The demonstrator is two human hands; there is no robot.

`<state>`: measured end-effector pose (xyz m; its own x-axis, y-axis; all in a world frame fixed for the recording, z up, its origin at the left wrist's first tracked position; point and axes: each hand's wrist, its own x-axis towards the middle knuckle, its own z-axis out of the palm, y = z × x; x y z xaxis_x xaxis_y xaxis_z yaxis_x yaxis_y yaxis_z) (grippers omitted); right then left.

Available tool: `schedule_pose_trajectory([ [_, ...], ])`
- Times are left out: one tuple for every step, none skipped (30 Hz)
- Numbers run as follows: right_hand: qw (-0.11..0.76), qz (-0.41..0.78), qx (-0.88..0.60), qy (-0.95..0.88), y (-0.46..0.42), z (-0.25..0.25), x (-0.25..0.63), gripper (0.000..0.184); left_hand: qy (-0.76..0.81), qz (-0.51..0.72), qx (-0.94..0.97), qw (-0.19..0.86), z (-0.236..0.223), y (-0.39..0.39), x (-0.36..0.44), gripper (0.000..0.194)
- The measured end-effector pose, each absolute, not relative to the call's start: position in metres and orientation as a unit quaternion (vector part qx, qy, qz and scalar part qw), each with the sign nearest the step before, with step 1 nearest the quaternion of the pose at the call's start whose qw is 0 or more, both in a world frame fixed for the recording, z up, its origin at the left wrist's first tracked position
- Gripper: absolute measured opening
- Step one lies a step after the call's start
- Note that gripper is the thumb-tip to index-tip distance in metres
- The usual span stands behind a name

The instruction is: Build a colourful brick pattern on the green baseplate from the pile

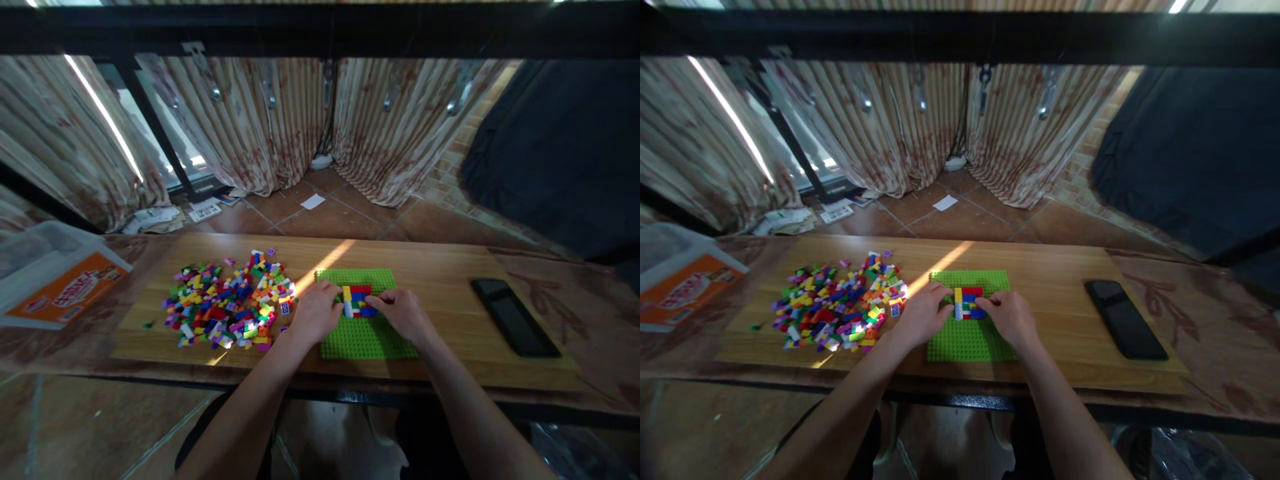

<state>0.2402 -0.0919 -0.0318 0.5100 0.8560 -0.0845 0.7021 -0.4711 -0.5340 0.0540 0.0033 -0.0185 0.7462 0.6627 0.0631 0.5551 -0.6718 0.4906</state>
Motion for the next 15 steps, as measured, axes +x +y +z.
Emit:
schedule_pose_trajectory([
  [0.22, 0.169, -0.84, -0.467, -0.093, -0.033, 0.241, 0.042, 0.335, 0.12, 0.906, 0.231, -0.018, 0.003, 0.053, 0.024],
  [0.218, 0.164, -0.841, -0.468, -0.093, -0.034, 0.241, 0.043, 0.334, 0.124, 0.904, 0.236, -0.018, 0.003, 0.052, 0.025],
  [0.217, 0.161, -0.843, -0.465, -0.093, -0.034, 0.242, 0.045, 0.334, 0.13, 0.901, 0.243, -0.017, 0.004, 0.051, 0.025],
  [0.215, 0.166, -0.842, -0.467, -0.094, -0.035, 0.243, 0.046, 0.337, 0.137, 0.898, 0.248, -0.016, 0.005, 0.05, 0.026],
  [0.211, 0.171, -0.842, -0.466, -0.094, -0.035, 0.245, 0.048, 0.342, 0.145, 0.894, 0.251, -0.015, 0.006, 0.048, 0.026],
  [0.207, 0.179, -0.843, -0.463, -0.094, -0.035, 0.246, 0.051, 0.35, 0.154, 0.889, 0.251, -0.014, 0.008, 0.045, 0.025],
  [0.206, 0.188, -0.844, -0.459, -0.095, -0.035, 0.248, 0.054, 0.361, 0.164, 0.883, 0.25, -0.012, 0.012, 0.042, 0.025],
  [0.209, 0.192, -0.846, -0.451, -0.095, -0.034, 0.249, 0.057, 0.374, 0.175, 0.876, 0.248, -0.011, 0.016, 0.039, 0.024],
  [0.218, 0.192, -0.849, -0.441, -0.096, -0.033, 0.251, 0.059, 0.387, 0.187, 0.869, 0.246, -0.009, 0.02, 0.034, 0.024],
  [0.232, 0.183, -0.851, -0.434, -0.096, -0.031, 0.252, 0.059, 0.401, 0.199, 0.86, 0.245, -0.008, 0.026, 0.029, 0.024],
  [0.245, 0.169, -0.853, -0.428, -0.096, -0.03, 0.252, 0.059, 0.416, 0.21, 0.85, 0.246, -0.006, 0.032, 0.023, 0.025],
  [0.258, 0.153, -0.855, -0.423, -0.096, -0.028, 0.251, 0.057, 0.433, 0.217, 0.839, 0.246, -0.005, 0.039, 0.017, 0.025],
  [0.268, 0.138, -0.856, -0.419, -0.096, -0.025, 0.25, 0.056, 0.456, 0.223, 0.825, 0.248, -0.003, 0.045, 0.009, 0.026],
  [0.274, 0.128, -0.858, -0.415, -0.095, -0.023, 0.248, 0.055, 0.48, 0.218, 0.812, 0.25, -0.002, 0.052, 0.001, 0.027],
  [0.279, 0.122, -0.86, -0.409, -0.095, -0.02, 0.246, 0.054, 0.497, 0.213, 0.802, 0.253, 0.0, 0.058, -0.007, 0.028],
])
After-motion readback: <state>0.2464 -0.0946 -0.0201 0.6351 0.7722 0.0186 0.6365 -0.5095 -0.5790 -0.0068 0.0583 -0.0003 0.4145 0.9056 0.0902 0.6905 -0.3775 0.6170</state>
